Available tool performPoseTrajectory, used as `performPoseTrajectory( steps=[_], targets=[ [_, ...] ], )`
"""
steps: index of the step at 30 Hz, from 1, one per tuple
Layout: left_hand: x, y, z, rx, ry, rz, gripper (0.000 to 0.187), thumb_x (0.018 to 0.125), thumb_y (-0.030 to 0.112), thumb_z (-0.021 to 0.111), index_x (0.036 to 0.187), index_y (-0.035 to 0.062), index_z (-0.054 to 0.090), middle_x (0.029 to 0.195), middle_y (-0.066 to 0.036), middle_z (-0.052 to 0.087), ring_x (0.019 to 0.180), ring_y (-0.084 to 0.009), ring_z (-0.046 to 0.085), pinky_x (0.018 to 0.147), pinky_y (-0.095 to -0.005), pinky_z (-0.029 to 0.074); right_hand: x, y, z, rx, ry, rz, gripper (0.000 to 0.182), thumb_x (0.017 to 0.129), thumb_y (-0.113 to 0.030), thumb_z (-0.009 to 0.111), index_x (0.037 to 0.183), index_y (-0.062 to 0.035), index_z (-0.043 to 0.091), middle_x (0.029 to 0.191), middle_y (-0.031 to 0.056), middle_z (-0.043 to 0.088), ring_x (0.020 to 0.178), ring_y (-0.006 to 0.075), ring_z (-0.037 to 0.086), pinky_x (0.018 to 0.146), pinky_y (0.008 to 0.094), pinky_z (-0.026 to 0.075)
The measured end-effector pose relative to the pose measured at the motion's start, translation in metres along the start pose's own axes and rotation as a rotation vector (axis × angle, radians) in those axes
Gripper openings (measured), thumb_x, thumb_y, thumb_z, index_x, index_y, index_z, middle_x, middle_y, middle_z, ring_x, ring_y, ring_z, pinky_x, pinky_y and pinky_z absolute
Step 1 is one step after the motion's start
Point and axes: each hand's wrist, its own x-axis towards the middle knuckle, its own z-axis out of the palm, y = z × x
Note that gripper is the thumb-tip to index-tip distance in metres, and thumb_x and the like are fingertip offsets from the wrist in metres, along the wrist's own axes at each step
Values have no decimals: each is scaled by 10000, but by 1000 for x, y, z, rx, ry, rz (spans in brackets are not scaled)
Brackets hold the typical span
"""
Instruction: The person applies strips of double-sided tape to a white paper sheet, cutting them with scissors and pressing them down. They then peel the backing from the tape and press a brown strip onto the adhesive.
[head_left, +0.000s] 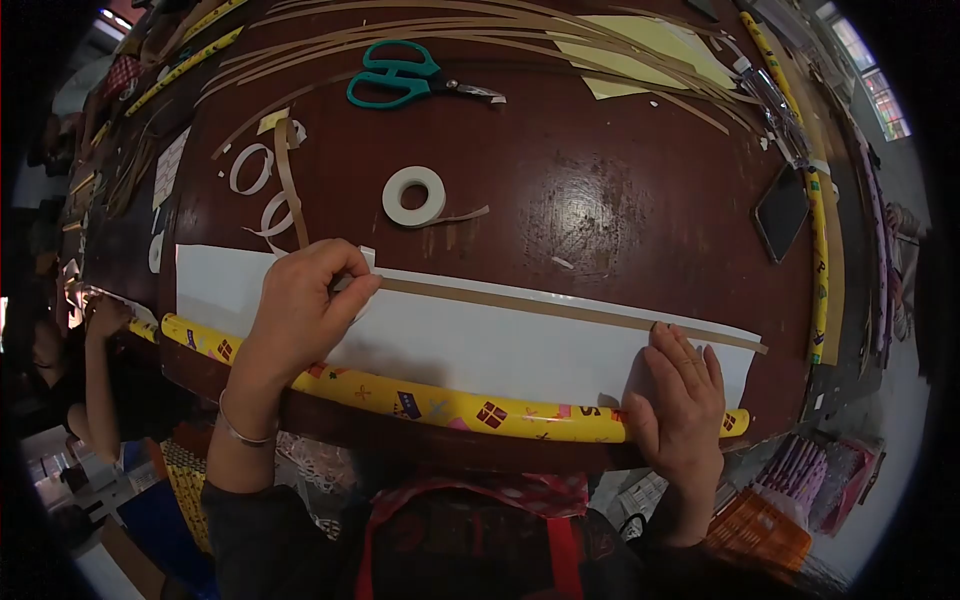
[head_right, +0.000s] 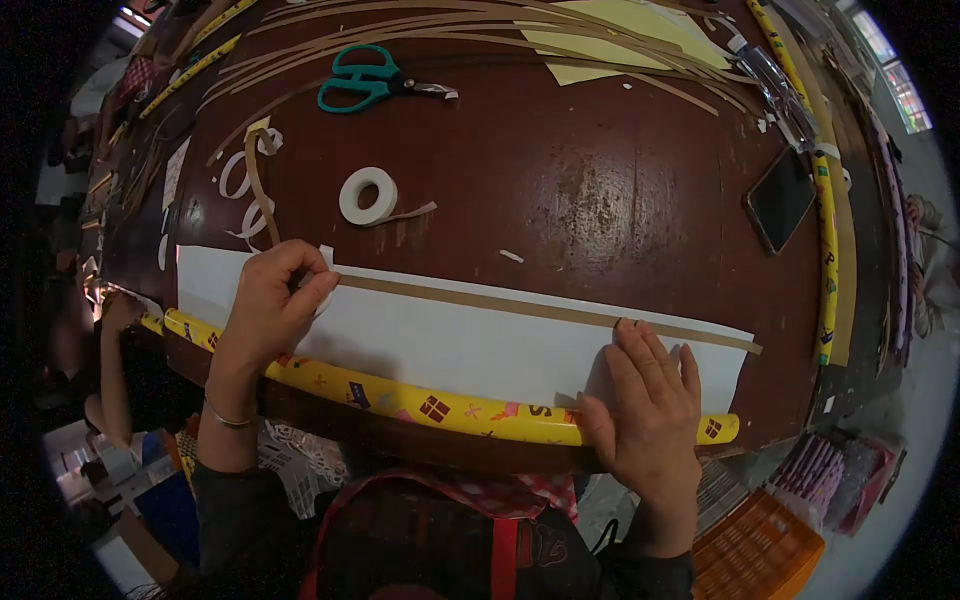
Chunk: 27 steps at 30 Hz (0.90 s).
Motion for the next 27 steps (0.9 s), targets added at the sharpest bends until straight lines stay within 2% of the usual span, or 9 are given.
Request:
performPoseTrajectory(
  steps=[20, 26, 27],
  targets=[
    [0, -1, -1, -39, -7, -20, 161, 820, 122, 709, 785, 15, 594, 695, -85, 588, 568, -207, 559, 545, -321, 438, 0, 1, 1, 6, 17, -8, 436, 816, -279, 690, 1135, 16, 654, 1365, 194, 578, 1303, 364, 524, 1079, 604, 324],
    [0, -2, -3, -99, -30, -67, 158, 827, 122, 690, 776, 12, 589, 697, -76, 596, 552, -173, 555, 524, -307, 430, 0, 1, 1, 1, 16, -8, 429, 822, -281, 688, 1131, 15, 655, 1360, 194, 582, 1302, 362, 525, 1082, 601, 324],
    [-1, -2, -3, -113, -41, -79, 160, 839, 122, 686, 780, 14, 582, 687, -42, 569, 572, -127, 505, 528, -282, 400, 0, 0, 1, 3, 15, -3, 427, 825, -282, 686, 1132, 14, 656, 1363, 193, 581, 1305, 361, 524, 1085, 601, 323]
  ],
)
